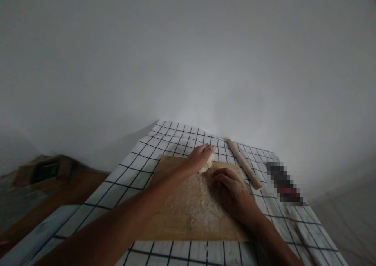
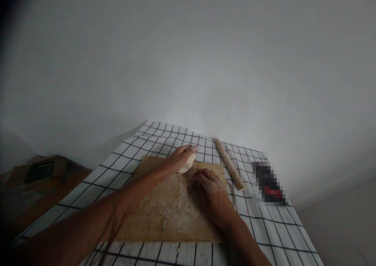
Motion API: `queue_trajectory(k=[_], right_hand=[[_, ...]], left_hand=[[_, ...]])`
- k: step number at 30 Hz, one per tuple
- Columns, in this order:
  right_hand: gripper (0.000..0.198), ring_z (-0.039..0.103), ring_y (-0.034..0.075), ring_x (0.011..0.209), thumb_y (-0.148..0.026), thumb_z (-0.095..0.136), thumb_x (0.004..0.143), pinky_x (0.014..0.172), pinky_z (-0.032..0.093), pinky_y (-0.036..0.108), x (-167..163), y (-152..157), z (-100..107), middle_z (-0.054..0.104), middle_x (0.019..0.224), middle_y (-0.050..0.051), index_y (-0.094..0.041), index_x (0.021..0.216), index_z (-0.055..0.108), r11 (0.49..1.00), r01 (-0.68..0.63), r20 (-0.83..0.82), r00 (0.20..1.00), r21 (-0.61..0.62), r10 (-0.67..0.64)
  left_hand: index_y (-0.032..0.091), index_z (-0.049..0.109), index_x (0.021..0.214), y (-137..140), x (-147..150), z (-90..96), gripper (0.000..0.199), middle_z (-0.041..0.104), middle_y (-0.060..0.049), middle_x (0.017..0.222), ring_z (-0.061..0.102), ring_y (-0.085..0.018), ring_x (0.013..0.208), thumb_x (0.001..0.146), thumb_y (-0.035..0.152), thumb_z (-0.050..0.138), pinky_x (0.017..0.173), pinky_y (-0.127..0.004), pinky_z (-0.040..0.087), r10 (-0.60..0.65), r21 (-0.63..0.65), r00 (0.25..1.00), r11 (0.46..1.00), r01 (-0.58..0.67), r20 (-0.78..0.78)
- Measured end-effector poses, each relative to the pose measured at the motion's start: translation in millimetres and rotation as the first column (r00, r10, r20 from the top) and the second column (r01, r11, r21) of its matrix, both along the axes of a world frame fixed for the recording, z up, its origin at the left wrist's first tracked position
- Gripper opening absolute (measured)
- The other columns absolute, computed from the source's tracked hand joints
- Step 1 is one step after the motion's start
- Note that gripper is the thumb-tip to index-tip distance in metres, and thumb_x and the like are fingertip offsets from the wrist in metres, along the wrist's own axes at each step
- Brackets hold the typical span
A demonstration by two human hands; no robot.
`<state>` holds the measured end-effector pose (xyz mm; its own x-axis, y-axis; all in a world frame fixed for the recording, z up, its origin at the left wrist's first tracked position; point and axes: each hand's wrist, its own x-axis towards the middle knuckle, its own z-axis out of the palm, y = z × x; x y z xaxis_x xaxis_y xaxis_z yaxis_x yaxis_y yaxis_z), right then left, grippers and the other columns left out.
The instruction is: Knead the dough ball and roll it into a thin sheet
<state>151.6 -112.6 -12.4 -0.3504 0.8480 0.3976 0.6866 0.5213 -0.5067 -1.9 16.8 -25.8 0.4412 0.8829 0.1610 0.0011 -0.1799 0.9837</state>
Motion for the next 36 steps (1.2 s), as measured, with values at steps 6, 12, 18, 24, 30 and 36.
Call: queue_trajectory(k=[6, 12, 18, 24, 30, 36], right_hand=[[0.025, 0.059, 0.020, 0.103, -0.003, 0.046, 0.088, 0.092, 0.049, 0.036, -2.0, 0.8, 0.0, 0.063, 0.109, 0.007, -0.022, 0.090, 0.062, 1.000, 0.010, 0.013, 1.000, 0.017, -0.011], [0.029, 0.060, 0.018, 0.099, 0.002, 0.041, 0.082, 0.088, 0.051, 0.032, 1.5, -0.9, 0.9, 0.061, 0.105, 0.007, -0.021, 0.078, 0.058, 1.000, 0.017, -0.041, 0.999, -0.013, -0.017], [0.030, 0.059, 0.018, 0.102, 0.000, 0.041, 0.085, 0.089, 0.050, 0.031, 7.2, -2.4, -0.2, 0.059, 0.110, 0.007, -0.022, 0.088, 0.061, 0.998, 0.053, -0.066, 0.996, -0.040, -0.055], [0.027, 0.060, 0.018, 0.100, -0.001, 0.043, 0.085, 0.087, 0.051, 0.031, 6.7, -1.1, -1.6, 0.061, 0.108, 0.007, -0.022, 0.083, 0.061, 0.998, 0.055, -0.031, 0.998, -0.012, -0.056], [0.030, 0.059, 0.019, 0.103, 0.001, 0.043, 0.080, 0.088, 0.050, 0.033, 5.3, -3.3, 0.2, 0.062, 0.109, 0.006, -0.022, 0.076, 0.061, 0.999, 0.045, -0.014, 0.999, -0.011, -0.046], [0.030, 0.059, 0.018, 0.100, 0.006, 0.042, 0.073, 0.087, 0.049, 0.031, 6.2, -6.5, 7.8, 0.060, 0.103, 0.004, -0.020, 0.065, 0.055, 0.996, -0.019, -0.143, 0.990, -0.091, 0.006]], left_hand=[[0.021, 0.052, 0.077, 0.0, -0.4, -0.1, 0.044, 0.051, 0.003, 0.063, 0.047, -0.010, 0.051, 0.090, 0.063, 0.046, 0.045, -0.021, 0.029, -0.005, 0.001, 1.000, 1.000, 0.005, 0.004], [0.020, 0.053, 0.076, 0.5, -0.2, -0.2, 0.045, 0.049, 0.003, 0.061, 0.045, -0.010, 0.050, 0.090, 0.063, 0.047, 0.045, -0.022, 0.029, 0.003, 0.008, 1.000, 1.000, -0.003, 0.005], [0.020, 0.054, 0.075, 1.8, 0.9, -0.5, 0.045, 0.048, 0.003, 0.061, 0.045, -0.010, 0.050, 0.089, 0.062, 0.048, 0.046, -0.023, 0.030, 0.000, 0.011, 1.000, 1.000, 0.000, 0.008], [0.021, 0.052, 0.076, 0.4, 1.2, -0.5, 0.046, 0.050, 0.003, 0.061, 0.046, -0.010, 0.048, 0.088, 0.065, 0.047, 0.043, -0.021, 0.031, -0.011, -0.011, 1.000, 1.000, 0.011, 0.008], [0.021, 0.051, 0.079, -0.6, 1.6, -2.3, 0.046, 0.051, 0.003, 0.063, 0.045, -0.009, 0.044, 0.089, 0.066, 0.046, 0.041, -0.021, 0.031, -0.025, -0.029, 1.000, 0.999, 0.025, 0.010], [0.021, 0.054, 0.080, -2.5, -0.7, 3.5, 0.047, 0.052, 0.002, 0.062, 0.044, -0.010, 0.046, 0.089, 0.066, 0.046, 0.043, -0.022, 0.030, -0.030, -0.030, 0.999, 0.999, 0.030, -0.012]])
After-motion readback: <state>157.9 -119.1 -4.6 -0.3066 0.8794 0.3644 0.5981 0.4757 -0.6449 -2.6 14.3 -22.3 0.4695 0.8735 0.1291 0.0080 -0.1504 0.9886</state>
